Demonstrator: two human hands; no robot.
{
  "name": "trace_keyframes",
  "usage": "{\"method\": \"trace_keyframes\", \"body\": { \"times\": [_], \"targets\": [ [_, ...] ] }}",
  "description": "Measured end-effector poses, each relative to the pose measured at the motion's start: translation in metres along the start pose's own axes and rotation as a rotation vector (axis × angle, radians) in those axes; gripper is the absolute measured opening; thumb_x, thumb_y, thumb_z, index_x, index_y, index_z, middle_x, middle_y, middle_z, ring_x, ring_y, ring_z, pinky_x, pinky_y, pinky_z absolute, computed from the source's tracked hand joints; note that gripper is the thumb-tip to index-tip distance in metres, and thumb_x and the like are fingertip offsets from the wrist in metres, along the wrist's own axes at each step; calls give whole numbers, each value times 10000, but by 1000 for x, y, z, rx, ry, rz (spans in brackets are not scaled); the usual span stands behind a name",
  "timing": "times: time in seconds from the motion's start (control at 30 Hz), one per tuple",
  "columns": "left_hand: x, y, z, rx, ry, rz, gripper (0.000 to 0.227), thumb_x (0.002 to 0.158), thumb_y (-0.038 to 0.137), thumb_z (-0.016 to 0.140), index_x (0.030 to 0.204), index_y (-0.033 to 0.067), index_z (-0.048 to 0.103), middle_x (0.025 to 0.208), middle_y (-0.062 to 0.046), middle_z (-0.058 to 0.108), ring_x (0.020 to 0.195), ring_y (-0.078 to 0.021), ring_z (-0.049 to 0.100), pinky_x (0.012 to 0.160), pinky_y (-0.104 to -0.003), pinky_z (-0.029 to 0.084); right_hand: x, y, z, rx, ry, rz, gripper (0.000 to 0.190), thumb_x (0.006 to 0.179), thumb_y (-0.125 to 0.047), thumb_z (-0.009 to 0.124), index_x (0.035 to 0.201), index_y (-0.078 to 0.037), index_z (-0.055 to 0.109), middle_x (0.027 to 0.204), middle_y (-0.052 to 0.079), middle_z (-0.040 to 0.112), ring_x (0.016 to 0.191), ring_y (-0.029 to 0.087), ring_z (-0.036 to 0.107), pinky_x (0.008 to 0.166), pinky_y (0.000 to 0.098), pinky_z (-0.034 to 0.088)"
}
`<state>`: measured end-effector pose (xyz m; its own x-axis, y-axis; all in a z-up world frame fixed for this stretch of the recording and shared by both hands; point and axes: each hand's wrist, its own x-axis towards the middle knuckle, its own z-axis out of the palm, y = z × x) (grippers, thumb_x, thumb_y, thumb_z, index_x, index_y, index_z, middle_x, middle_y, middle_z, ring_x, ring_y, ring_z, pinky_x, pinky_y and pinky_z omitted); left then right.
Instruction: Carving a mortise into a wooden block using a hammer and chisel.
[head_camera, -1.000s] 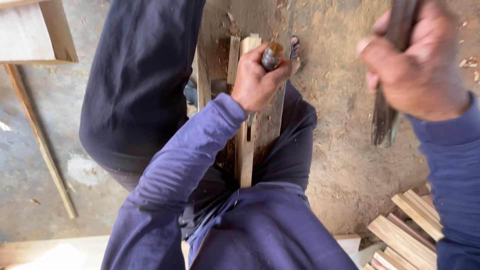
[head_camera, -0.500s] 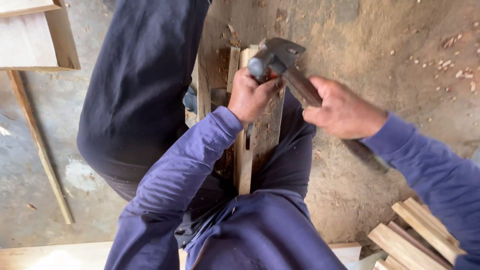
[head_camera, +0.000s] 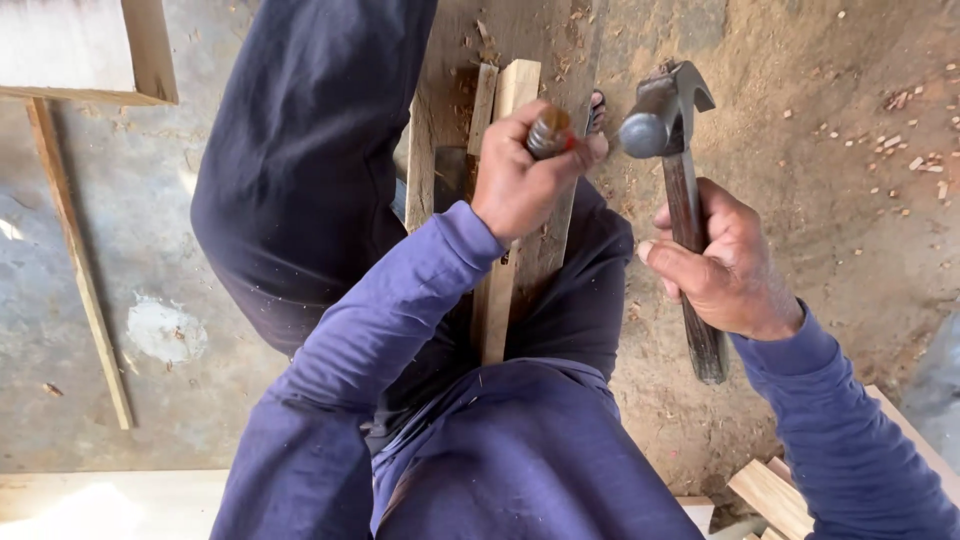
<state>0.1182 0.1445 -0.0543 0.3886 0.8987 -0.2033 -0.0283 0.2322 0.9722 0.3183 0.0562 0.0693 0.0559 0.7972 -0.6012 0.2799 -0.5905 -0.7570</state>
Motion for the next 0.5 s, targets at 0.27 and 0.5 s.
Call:
{"method": "trace_keyframes", "body": {
  "times": [0.27,0.5],
  "targets": [
    [19,21,-6,-226,-311,217,185,933,100,824,917,80,640,852,26,612,756,-96,606,692,-306,538,11,-12,-1,-89,-25,0,266,864,-62,685,1083,-28,540,737,3,564,540,62,533,470,252,457],
    [12,12,-4,-268,-60,138,294,944,141,847,859,92,570,806,47,498,700,-67,497,624,-280,457,39,-26,-19,-405,-94,-260,207,884,-65,713,965,-51,523,734,3,471,570,79,449,477,271,424]
  ]
}}
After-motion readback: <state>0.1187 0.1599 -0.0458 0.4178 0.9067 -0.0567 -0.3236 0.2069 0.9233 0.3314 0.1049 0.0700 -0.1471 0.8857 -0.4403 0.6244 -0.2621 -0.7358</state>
